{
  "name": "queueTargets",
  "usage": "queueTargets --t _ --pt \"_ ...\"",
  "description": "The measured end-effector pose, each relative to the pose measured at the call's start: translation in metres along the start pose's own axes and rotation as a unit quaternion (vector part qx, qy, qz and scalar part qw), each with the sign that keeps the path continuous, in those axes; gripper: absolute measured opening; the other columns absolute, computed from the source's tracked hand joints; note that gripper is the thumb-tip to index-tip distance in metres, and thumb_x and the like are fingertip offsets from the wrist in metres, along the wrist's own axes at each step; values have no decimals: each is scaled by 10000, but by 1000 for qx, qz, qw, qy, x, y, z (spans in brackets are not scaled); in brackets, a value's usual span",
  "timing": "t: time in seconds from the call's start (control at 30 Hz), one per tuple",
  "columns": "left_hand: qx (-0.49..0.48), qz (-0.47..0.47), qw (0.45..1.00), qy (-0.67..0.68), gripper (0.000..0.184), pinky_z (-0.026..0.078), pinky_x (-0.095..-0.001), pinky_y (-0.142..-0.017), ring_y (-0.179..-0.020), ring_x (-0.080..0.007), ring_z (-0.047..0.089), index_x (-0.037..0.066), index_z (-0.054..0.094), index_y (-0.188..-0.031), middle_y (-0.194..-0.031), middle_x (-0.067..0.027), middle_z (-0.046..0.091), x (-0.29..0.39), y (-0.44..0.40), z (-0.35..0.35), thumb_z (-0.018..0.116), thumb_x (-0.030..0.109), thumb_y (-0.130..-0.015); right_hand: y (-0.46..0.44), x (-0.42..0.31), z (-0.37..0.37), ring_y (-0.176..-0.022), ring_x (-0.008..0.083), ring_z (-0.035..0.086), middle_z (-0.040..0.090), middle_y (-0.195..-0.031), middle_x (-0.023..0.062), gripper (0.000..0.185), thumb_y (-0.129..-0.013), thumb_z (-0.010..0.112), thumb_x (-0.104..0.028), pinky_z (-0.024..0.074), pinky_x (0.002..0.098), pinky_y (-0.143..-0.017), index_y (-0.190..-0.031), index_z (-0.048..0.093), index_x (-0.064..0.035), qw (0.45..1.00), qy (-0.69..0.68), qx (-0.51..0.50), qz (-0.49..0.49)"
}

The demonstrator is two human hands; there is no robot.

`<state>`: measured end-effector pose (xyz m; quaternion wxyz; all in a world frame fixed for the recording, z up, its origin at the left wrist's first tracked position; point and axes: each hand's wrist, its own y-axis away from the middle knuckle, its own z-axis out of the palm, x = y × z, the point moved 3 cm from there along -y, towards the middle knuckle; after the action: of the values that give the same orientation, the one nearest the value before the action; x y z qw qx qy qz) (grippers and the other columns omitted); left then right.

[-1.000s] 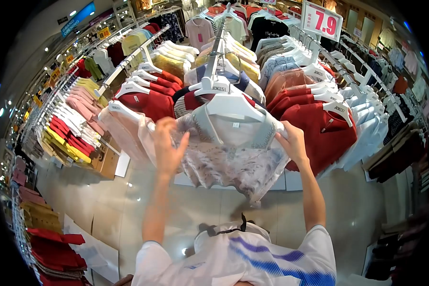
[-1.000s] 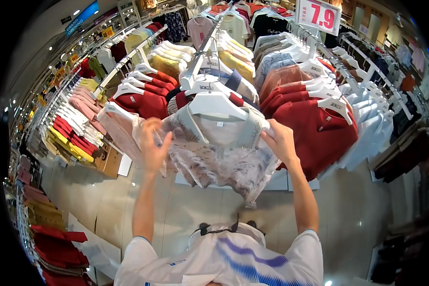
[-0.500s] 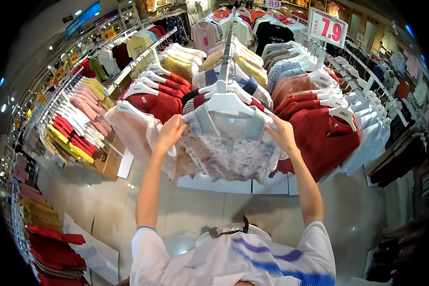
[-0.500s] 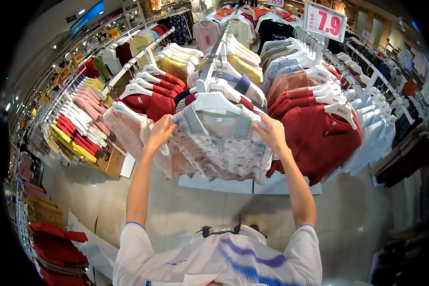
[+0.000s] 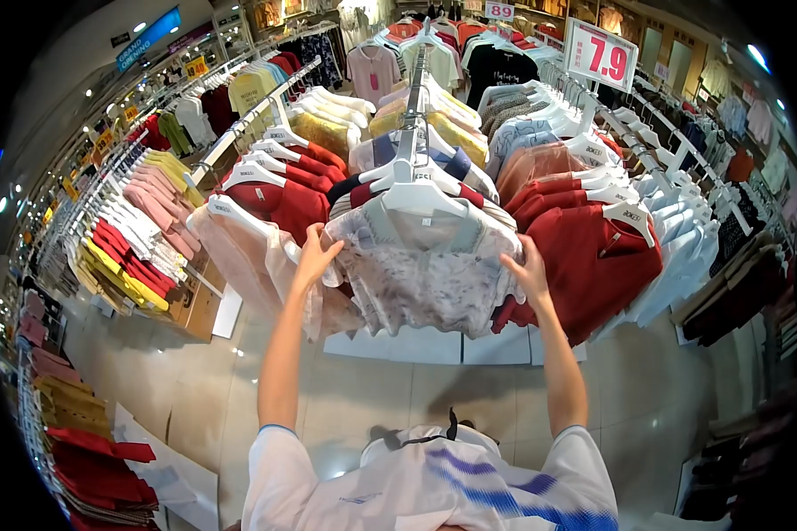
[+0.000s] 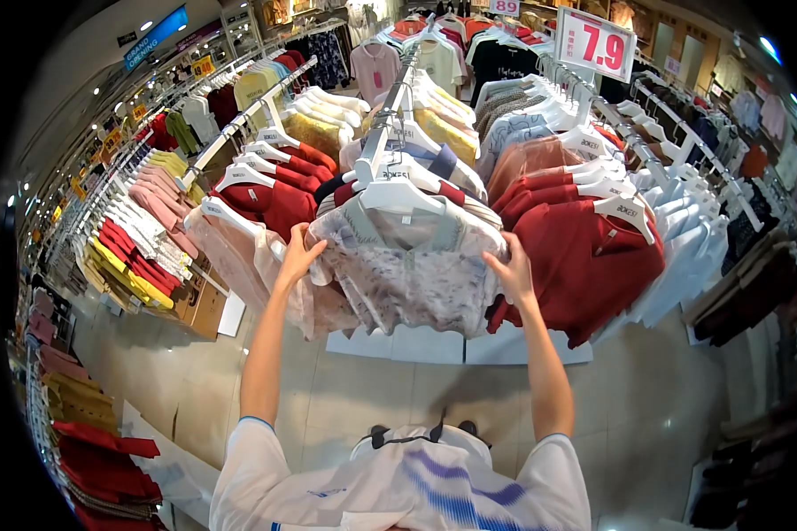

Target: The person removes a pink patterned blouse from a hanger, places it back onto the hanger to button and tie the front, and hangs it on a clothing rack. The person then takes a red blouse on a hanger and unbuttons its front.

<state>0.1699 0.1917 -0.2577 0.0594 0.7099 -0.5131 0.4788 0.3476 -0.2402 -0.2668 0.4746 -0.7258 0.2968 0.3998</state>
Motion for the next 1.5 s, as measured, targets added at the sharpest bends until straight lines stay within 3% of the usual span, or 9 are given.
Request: queueTargets --t 0.13,0.37,0.47,0.67,0.87,0.93,1.0,1.2,1.5 --pt "48 -108 975 189 667 466 -357 -939 -1092 -245 581 -34 413 -1259 -1203 -167 578 -35 19 22 809 234 -794 48 55 14 -949 151 610 659 -1047 70 399 -818 733 -115 486 309 -840 -1165 600 30 968 -110 -56 216" --pt "-23 -196 907 371 557 470 -318 -901 -1027 -175 586 -8 495 -1239 -1135 -93 609 -63 71 66 799 91 -784 97 122 28 -845 162 618 652 -949 38 330 -848 702 -145 482 311 -764 -1114 608 25 914 -122 -84 379" --pt "-33 -215 878 426 565 458 -308 -920 -1053 -166 583 -12 520 -1270 -1139 -69 615 -82 86 83 797 75 -785 108 150 46 -988 161 590 630 -1073 54 438 -846 717 -178 454 328 -872 -1202 560 23 913 -276 32 298" --pt "-102 -286 903 304 594 454 -344 -942 -1061 -206 596 -57 521 -1222 -1146 -126 611 -121 134 110 821 194 -775 146 138 57 -1152 192 527 528 -1319 92 743 -786 800 -188 358 348 -1031 -1389 409 -1 920 -235 -80 304" --pt "-216 -372 881 195 491 420 -375 -957 -1110 -201 541 -20 531 -1140 -1155 -132 597 -139 186 124 772 279 -835 184 189 67 -725 71 515 601 -786 -33 162 -883 684 -171 422 273 -647 -941 675 -19 950 -92 -54 294" --pt "-80 -374 911 154 368 449 -325 -698 -749 -149 558 19 598 -904 -794 -38 608 -142 201 121 730 360 -859 190 192 62 -718 64 496 585 -776 -44 172 -902 663 -190 403 263 -634 -922 673 -20 954 -87 -18 287" --pt "-92 -384 909 132 323 434 -307 -653 -697 -121 514 37 591 -869 -766 -11 570 -138 211 116 666 347 -919 195 208 57 -715 62 480 581 -785 -50 183 -916 639 -200 392 257 -633 -920 673 -20 950 -61 -18 304" --pt "22 -349 864 362 258 443 -251 -648 -756 -64 543 35 623 -1074 -891 38 616 -129 227 107 518 265 -1018 189 167 45 -828 66 522 620 -926 -34 250 -994 528 -216 417 247 -742 -1099 662 -32 944 -73 13 322" --pt "70 -379 740 551 380 546 -390 -888 -1070 -243 637 -8 518 -1266 -1217 -131 626 -77 235 96 514 277 -1015 192 112 45 -882 121 631 667 -1039 48 253 -993 520 -139 491 268 -775 -1185 586 13 874 -329 46 354"
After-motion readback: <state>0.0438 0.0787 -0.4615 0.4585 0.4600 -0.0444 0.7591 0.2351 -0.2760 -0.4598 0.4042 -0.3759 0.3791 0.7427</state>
